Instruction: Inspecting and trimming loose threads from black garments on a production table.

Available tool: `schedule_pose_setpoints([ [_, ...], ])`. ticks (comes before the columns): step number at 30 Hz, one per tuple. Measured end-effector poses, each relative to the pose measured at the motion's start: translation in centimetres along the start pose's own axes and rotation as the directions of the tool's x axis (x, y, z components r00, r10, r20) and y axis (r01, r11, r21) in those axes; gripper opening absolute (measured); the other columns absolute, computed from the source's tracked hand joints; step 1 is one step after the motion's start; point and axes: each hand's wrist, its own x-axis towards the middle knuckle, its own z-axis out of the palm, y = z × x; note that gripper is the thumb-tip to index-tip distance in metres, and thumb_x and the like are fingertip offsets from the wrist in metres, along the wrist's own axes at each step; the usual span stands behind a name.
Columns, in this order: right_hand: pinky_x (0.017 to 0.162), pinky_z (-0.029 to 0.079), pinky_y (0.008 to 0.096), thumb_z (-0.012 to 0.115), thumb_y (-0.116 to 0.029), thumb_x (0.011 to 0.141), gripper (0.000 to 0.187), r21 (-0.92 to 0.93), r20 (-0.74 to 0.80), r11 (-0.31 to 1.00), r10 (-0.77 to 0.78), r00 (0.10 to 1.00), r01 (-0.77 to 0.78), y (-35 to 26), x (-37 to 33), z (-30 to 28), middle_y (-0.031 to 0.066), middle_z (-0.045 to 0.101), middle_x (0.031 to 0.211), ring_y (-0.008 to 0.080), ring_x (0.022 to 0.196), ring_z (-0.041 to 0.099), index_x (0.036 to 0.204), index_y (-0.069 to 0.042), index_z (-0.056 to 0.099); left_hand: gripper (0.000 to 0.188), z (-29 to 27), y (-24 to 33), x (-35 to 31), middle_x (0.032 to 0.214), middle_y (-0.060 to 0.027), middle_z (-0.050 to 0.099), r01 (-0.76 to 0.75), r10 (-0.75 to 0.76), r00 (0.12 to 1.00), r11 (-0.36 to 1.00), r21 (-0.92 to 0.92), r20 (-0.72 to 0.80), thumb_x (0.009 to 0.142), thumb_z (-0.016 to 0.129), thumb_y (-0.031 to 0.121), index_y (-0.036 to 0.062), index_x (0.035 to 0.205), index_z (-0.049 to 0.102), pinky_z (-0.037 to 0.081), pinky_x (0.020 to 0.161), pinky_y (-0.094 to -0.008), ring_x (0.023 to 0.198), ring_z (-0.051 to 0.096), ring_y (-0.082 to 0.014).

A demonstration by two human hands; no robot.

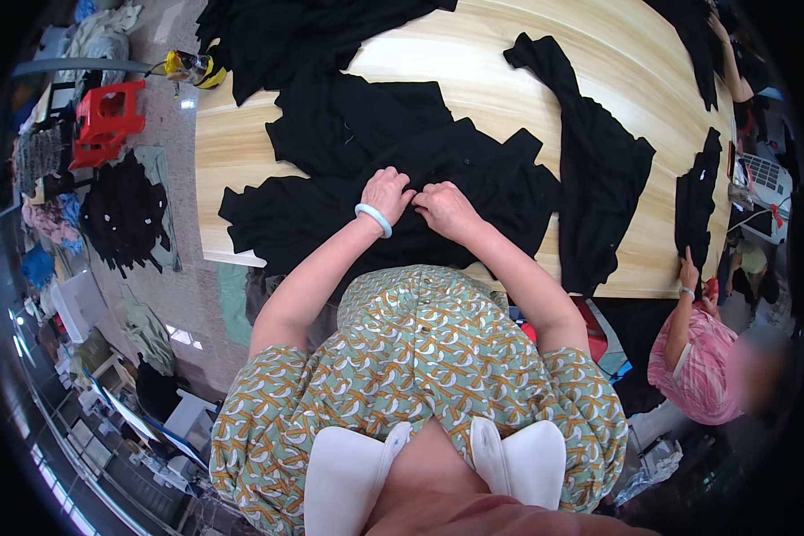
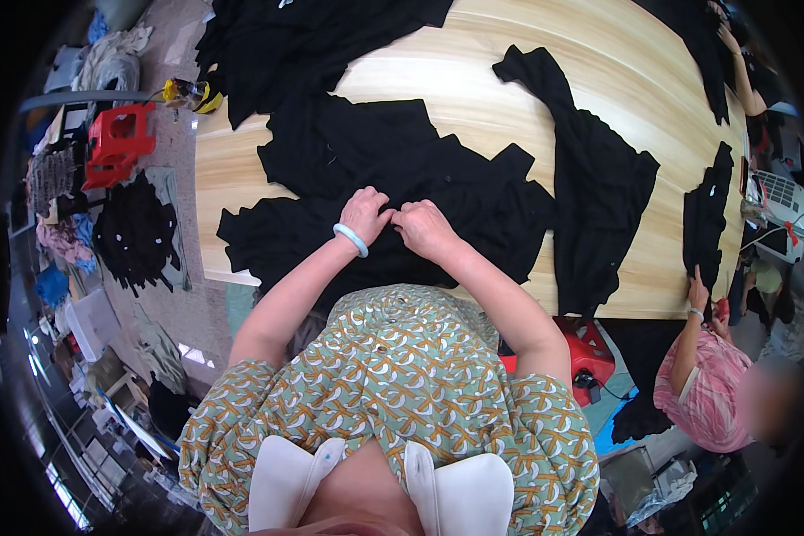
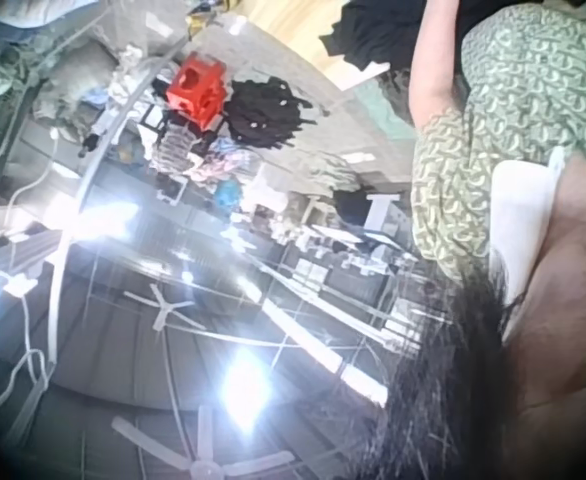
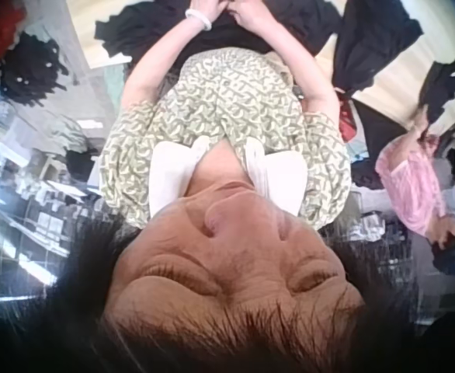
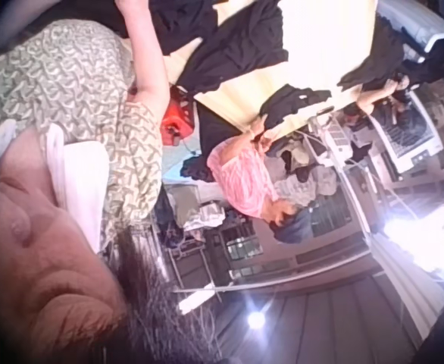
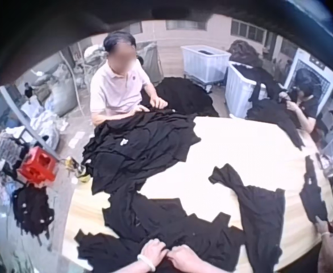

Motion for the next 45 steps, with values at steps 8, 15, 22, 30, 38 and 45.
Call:
schedule_pose_setpoints([
  [8,0.065,0.046,0.0374,0.051,-0.001,0.070,0.011,0.259,-0.276,0.961,0.168,0.946,-0.095,-1.9,-0.1,-3.6,0.0142,0.055,0.073,0.0301,0.072,0.056,0.078,-0.002,0.059,0.024,-2.6,1.9,1.4,0.052,-0.0079,0.048,0.226,-0.219,0.973,0.852,-0.473,0.070,0.075,0.061,0.016,-0.0031,0.066,0.052,0.034,0.046,-0.0285,0.046,0.039,-0.0139],
  [15,0.063,0.047,0.0379,0.052,-0.002,0.069,0.010,0.316,-0.221,0.938,0.221,0.950,-0.144,-1.2,-0.7,-1.7,0.0151,0.058,0.074,0.0315,0.070,0.057,0.077,-0.001,0.058,0.025,-0.9,1.5,0.4,0.049,-0.0047,0.043,0.398,-0.289,0.912,0.797,-0.455,0.292,0.076,0.059,0.017,-0.0014,0.060,0.050,0.032,0.046,-0.0295,0.048,0.035,-0.0095],
  [22,0.064,0.047,0.0382,0.054,-0.002,0.069,0.010,0.349,-0.146,0.908,0.299,0.943,-0.234,-1.4,-0.3,-1.5,0.0159,0.059,0.076,0.0321,0.071,0.058,0.079,-0.001,0.056,0.029,-1.6,2.0,0.4,0.050,-0.0055,0.042,0.414,-0.314,0.906,0.798,-0.438,0.284,0.077,0.058,0.018,-0.0009,0.059,0.046,0.031,0.046,-0.0297,0.050,0.034,-0.0096],
  [30,0.061,0.045,0.0382,0.058,-0.005,0.068,0.004,0.084,-0.336,0.993,0.109,0.935,-0.086,-1.5,-0.8,-1.7,0.0118,0.055,0.066,0.0293,0.066,0.055,0.072,-0.003,0.057,0.026,-1.2,2.2,0.1,0.055,-0.0142,0.048,0.189,-0.143,0.975,0.937,-0.294,0.171,0.080,0.052,0.018,-0.0010,0.063,0.049,0.038,0.054,-0.0381,0.054,0.049,-0.0286],
  [38,0.059,0.044,0.0383,0.056,-0.008,0.060,0.004,-0.071,-0.356,0.997,0.003,0.934,-0.030,-2.2,-0.2,-1.2,0.0105,0.055,0.062,0.0276,0.064,0.055,0.058,-0.006,0.053,0.010,-3.5,3.3,-1.2,0.079,-0.0195,0.053,-0.060,0.064,0.981,0.998,-0.031,0.180,0.078,0.047,0.008,-0.0013,0.077,0.051,0.042,0.067,-0.0445,0.077,0.051,-0.0361],
  [45,0.064,0.043,0.0379,0.053,-0.011,0.064,0.009,0.024,-0.414,0.989,0.141,0.899,-0.144,-2.1,-1.7,1.1,0.0129,0.058,0.067,0.0277,0.068,0.057,0.061,-0.004,0.056,0.009,-1.2,3.2,-1.9,0.072,-0.0189,0.053,-0.076,0.079,0.996,0.994,-0.077,0.049,0.078,0.047,0.006,-0.0014,0.078,0.052,0.042,0.059,-0.0421,0.067,0.053,-0.0359],
])
